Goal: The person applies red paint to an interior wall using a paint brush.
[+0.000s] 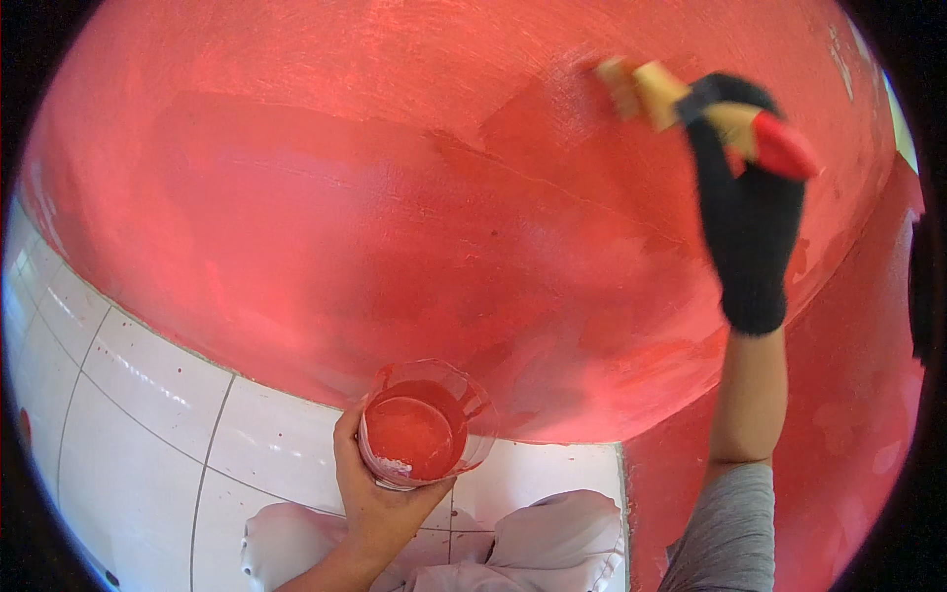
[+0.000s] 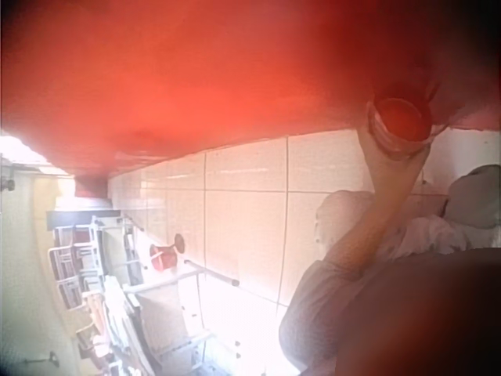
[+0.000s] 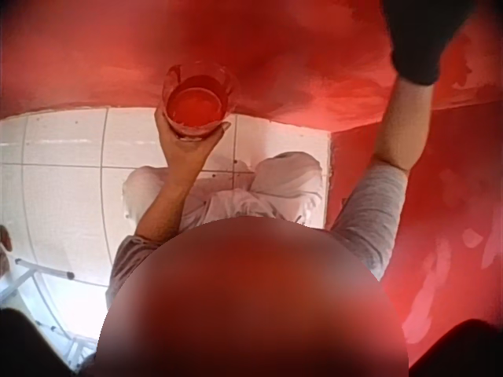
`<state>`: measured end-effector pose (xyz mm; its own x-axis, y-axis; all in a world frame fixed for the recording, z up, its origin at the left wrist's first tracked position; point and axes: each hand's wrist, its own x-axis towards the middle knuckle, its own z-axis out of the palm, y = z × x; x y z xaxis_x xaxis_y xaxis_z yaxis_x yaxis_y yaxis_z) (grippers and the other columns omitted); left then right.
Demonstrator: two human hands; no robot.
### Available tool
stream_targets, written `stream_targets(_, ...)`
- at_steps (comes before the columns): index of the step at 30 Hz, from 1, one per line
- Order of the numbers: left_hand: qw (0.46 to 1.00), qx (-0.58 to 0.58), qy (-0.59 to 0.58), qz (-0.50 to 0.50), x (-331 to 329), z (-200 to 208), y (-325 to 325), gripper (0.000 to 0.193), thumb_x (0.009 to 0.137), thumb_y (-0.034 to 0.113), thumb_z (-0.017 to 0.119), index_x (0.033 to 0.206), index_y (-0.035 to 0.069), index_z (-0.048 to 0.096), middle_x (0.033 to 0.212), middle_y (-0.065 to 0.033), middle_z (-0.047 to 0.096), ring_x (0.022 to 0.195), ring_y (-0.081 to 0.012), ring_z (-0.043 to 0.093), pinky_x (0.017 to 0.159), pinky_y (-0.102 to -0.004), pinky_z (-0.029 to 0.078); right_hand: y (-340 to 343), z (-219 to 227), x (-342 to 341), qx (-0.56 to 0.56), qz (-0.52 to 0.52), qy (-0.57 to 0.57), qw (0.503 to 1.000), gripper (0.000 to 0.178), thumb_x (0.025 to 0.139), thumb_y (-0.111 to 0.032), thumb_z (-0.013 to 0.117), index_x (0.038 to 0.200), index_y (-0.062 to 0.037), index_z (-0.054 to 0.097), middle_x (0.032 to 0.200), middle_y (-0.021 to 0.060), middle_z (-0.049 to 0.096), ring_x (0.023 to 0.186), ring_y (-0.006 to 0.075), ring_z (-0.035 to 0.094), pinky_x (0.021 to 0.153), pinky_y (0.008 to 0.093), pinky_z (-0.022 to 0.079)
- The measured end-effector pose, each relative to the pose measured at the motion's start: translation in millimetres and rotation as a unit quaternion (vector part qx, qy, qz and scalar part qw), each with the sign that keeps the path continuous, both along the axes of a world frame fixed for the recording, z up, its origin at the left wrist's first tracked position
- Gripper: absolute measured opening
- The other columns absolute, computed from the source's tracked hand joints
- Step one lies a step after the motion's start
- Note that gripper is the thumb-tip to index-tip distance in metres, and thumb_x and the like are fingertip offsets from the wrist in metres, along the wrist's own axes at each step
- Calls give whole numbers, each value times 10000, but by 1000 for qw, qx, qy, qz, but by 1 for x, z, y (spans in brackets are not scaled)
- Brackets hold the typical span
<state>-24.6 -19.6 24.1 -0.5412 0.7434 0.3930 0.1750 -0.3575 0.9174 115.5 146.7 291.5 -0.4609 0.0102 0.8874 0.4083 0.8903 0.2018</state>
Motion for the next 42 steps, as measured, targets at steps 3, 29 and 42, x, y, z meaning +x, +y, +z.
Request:
stream_targets(3, 1000, -9, 4, 4, 2, 0, 1, 978, 554, 110, 876, 1329, 20, 286, 1259, -146, 415, 1170, -252, 465, 957, -367, 424, 12, 33, 22, 70, -85, 102, 989, 162, 867, -37, 636, 1023, -8, 606, 922, 34, 646, 873, 102, 606, 804, 222, 458)
stream_targets(29, 999, 19, -5, 28, 46, -4, 13, 1017, 562, 17, 854, 1375, 15, 243, 1330, -159, 371, 1223, -269, 406, 1032, -396, 369, -17, -86, -19, -132, 203, 54, 969, 58, 793, -131, 573, 809, -85, 542, 713, 115, 518, 702, 313, 558, 622, 421, 426)
stream_targets(42, 998, -31, 34, -40, 42, 8, -2, 992, 549, 48, 862, 1352, 30, 279, 1302, -150, 392, 1182, -266, 430, 985, -370, 421, -54, -79, 39, -185, 243, 321, 897, 142, 825, -37, 678, 941, 0, 603, 912, 99, 632, 789, 182, 609, 699, 292, 490)
